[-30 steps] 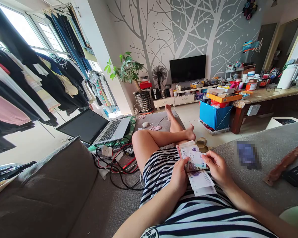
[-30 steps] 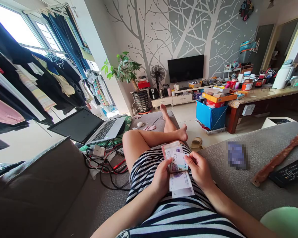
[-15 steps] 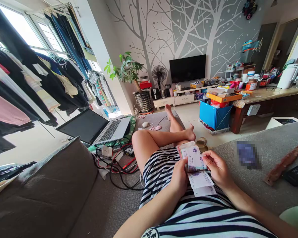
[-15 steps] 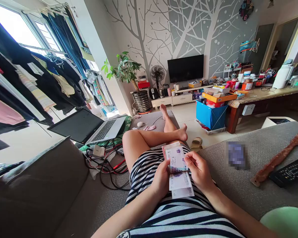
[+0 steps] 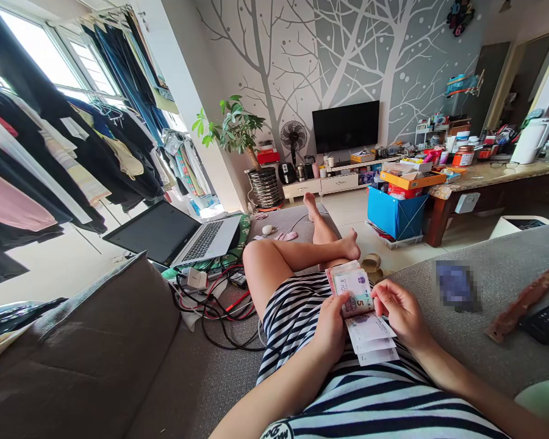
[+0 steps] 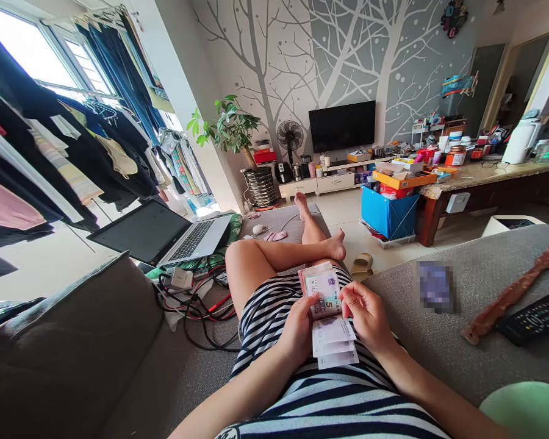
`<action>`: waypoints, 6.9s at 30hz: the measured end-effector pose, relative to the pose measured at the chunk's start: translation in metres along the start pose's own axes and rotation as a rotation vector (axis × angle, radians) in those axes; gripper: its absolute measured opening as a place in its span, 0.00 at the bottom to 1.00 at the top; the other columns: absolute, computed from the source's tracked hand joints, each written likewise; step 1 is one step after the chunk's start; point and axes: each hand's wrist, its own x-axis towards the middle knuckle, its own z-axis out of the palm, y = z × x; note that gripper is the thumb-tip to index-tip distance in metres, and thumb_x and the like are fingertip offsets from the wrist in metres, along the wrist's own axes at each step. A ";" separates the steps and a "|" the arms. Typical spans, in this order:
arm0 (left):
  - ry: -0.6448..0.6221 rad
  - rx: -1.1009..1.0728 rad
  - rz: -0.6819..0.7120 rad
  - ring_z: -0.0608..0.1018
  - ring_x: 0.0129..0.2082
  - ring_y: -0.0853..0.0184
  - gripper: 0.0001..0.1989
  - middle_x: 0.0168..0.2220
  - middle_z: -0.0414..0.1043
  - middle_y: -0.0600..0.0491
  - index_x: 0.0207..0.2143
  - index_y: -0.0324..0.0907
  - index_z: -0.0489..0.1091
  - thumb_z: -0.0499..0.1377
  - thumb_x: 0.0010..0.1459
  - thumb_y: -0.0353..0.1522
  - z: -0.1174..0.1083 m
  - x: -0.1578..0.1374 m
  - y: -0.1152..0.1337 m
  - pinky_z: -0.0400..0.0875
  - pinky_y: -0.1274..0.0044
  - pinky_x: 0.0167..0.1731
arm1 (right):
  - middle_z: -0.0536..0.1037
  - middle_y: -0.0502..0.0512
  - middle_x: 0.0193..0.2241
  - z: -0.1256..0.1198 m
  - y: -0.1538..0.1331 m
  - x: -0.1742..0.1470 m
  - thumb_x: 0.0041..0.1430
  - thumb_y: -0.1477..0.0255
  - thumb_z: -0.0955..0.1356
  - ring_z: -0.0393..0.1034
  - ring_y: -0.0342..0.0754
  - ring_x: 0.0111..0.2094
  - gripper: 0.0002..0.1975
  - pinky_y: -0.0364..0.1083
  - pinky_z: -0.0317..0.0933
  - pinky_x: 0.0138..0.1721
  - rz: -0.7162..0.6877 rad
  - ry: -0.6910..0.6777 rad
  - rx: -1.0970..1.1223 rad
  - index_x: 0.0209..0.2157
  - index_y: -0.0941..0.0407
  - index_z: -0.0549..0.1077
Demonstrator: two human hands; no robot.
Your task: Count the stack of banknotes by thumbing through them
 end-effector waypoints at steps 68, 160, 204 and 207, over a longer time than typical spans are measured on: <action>0.018 0.011 0.021 0.84 0.40 0.54 0.21 0.36 0.85 0.43 0.34 0.35 0.81 0.73 0.44 0.43 -0.001 0.003 -0.003 0.76 0.68 0.45 | 0.66 0.47 0.21 -0.001 0.001 0.000 0.64 0.44 0.69 0.59 0.46 0.24 0.27 0.44 0.56 0.25 -0.009 0.042 -0.144 0.24 0.52 0.69; 0.018 0.018 -0.022 0.85 0.41 0.51 0.17 0.38 0.86 0.43 0.33 0.38 0.81 0.74 0.37 0.32 0.002 -0.002 0.001 0.78 0.65 0.46 | 0.66 0.47 0.19 -0.004 0.009 0.007 0.59 0.41 0.71 0.59 0.46 0.22 0.29 0.45 0.53 0.24 0.045 0.074 -0.124 0.24 0.53 0.70; 0.013 -0.017 -0.007 0.85 0.46 0.48 0.21 0.40 0.86 0.44 0.39 0.38 0.82 0.74 0.42 0.39 0.002 0.001 0.001 0.77 0.63 0.50 | 0.67 0.49 0.20 -0.003 -0.005 -0.003 0.69 0.45 0.65 0.59 0.46 0.22 0.29 0.47 0.54 0.25 -0.016 -0.030 -0.026 0.22 0.52 0.69; 0.016 0.004 -0.012 0.85 0.45 0.47 0.19 0.36 0.86 0.44 0.36 0.38 0.82 0.73 0.42 0.39 0.003 -0.001 0.003 0.77 0.62 0.50 | 0.67 0.49 0.19 -0.003 0.000 0.000 0.66 0.43 0.67 0.60 0.46 0.22 0.30 0.46 0.56 0.27 -0.009 0.000 -0.045 0.21 0.52 0.68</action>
